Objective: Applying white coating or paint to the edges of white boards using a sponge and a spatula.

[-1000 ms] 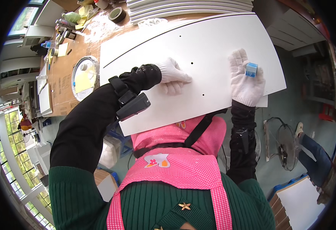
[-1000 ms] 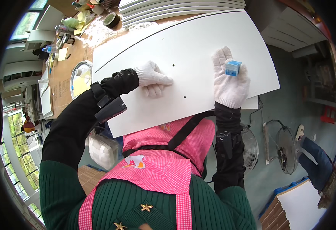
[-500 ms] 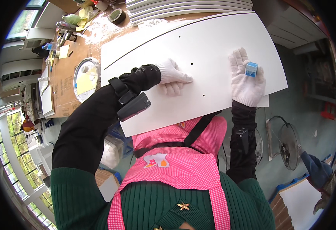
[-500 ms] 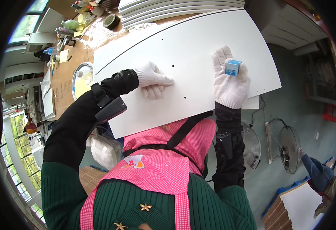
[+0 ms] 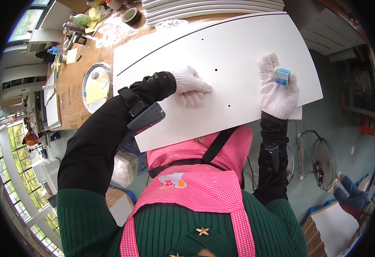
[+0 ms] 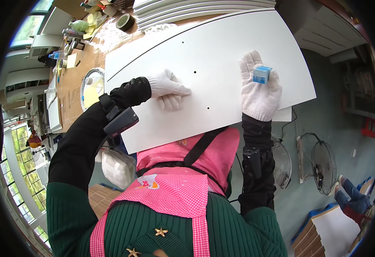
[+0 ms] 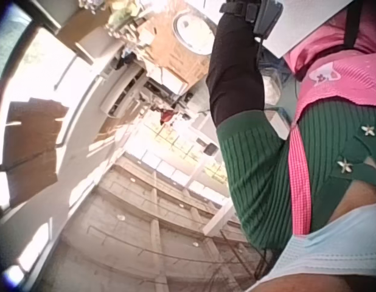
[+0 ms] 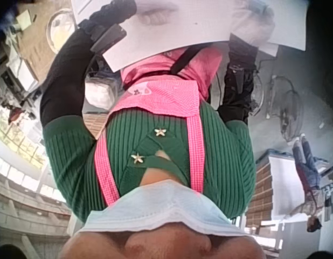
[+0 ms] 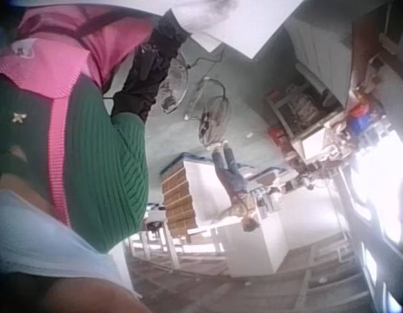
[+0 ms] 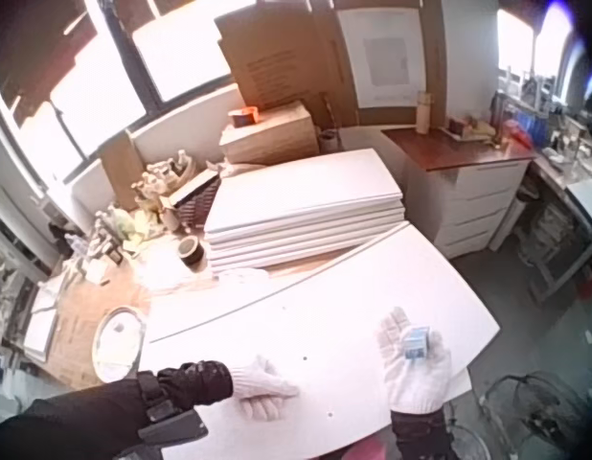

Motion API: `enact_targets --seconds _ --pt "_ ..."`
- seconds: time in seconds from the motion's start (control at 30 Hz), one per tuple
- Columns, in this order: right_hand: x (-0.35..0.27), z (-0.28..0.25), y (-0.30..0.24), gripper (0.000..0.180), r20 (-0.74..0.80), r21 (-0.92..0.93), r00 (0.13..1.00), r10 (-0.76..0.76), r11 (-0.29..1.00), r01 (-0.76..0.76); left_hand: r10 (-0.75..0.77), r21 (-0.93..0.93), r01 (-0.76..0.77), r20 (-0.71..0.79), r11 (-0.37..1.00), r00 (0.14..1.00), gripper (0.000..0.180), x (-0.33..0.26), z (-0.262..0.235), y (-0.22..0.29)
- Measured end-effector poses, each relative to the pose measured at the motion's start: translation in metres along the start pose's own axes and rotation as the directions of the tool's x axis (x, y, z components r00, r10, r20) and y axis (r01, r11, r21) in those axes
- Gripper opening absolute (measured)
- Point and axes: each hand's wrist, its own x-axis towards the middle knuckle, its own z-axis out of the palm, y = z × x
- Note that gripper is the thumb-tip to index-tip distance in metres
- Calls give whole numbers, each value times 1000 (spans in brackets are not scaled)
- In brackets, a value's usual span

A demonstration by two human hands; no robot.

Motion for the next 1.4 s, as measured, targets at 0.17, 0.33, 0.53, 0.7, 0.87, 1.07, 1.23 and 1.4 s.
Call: enact_targets --seconds 0.17,0.33,0.53,0.7,0.87,1.07,1.23,1.4 --pt "1 -3 2 47 75 -68 997 10 998 -5 -11 37 10 0 999 1000 40 -4 4 3" --pt "0 4 1 48 8 -38 1000 0 999 0 -31 53 35 -86 998 996 41 -8 13 10" --pt "-1 4 2 50 10 -78 1000 -11 997 12 1 40 2 -57 999 998 42 -10 10 3" --pt "0 -1 3 51 29 -66 999 13 998 -11 -3 -41 -1 -76 999 997 42 -2 13 1" --pt "0 7 2 53 10 -126 999 -31 992 33 1 -85 -9 -87 996 996 42 3 11 -6" --pt "0 6 3 53 15 -112 999 -29 993 31 49 -401 -175 -303 899 952 43 0 0 -8" --pt "-3 7 3 53 11 -104 1000 -29 994 30 109 -239 -122 -70 963 992 46 14 -20 16" --pt "-3 1 2 52 27 -109 999 -32 993 34 51 -77 -61 -127 995 991 46 13 -13 32"
